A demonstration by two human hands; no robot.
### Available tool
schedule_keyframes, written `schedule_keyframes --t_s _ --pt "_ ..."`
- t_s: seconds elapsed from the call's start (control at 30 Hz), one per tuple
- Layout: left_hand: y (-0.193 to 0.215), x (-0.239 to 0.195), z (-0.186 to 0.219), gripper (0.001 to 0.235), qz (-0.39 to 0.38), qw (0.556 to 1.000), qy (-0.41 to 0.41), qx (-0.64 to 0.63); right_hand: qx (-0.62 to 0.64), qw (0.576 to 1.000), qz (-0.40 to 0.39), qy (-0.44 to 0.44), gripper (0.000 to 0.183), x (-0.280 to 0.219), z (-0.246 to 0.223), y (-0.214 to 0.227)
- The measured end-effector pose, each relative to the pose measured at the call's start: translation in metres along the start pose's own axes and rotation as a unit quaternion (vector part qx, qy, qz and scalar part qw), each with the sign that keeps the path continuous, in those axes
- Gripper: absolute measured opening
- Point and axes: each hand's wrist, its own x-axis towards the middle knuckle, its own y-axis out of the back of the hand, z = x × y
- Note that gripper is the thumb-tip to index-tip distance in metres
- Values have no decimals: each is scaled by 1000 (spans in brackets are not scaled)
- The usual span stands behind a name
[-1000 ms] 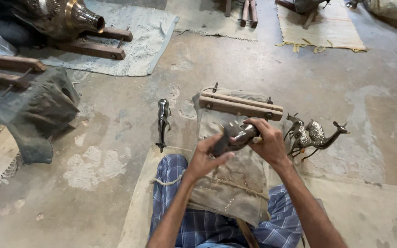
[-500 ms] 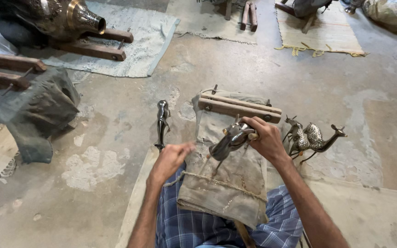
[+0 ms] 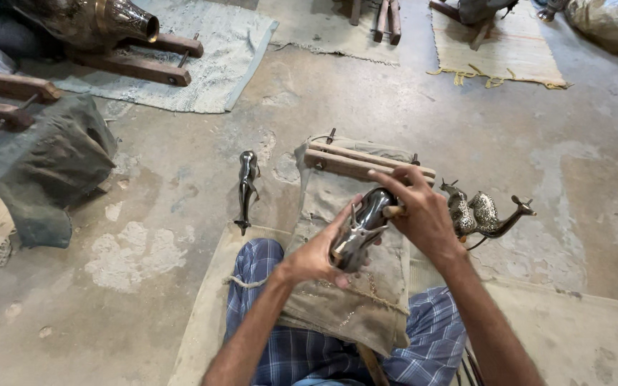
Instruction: The person sits on the floor and uses a wooden mallet to strike a metal tool, then picks up a metal deer sculpture. They rub the surface of the sculpture with a small tool, focusing on the legs and body, and rotate the object to access different areas.
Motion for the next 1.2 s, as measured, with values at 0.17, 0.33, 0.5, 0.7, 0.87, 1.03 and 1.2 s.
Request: schedule_keyframes --t_s 0.17,0.33,0.5,0.7,0.87,1.03,1.2 --pt "-33 -15 -1 165 51 995 -73 45 131 988 -19 -78 69 -27 1 52" --pt "-41 -31 -5 154 118 987 -56 93 338 935 -9 -104 37 -69 0 88" --pt "-56 -27 -12 158 152 983 -9 104 382 905 22 -187 77 -80 -12 99" --pt "-51 -33 -31 152 191 970 -105 107 500 862 22 -80 28 -75 -21 107" --pt "-53 -60 -45 167 191 981 37 25 467 884 -21 -16 29 -73 -36 106" --pt "-58 -49 -51 166 194 969 -128 80 451 892 -26 -15 30 -67 -59 110" --pt "-57 -47 -45 162 169 961 -144 167 375 926 -32 -19 30 -56 -69 104"
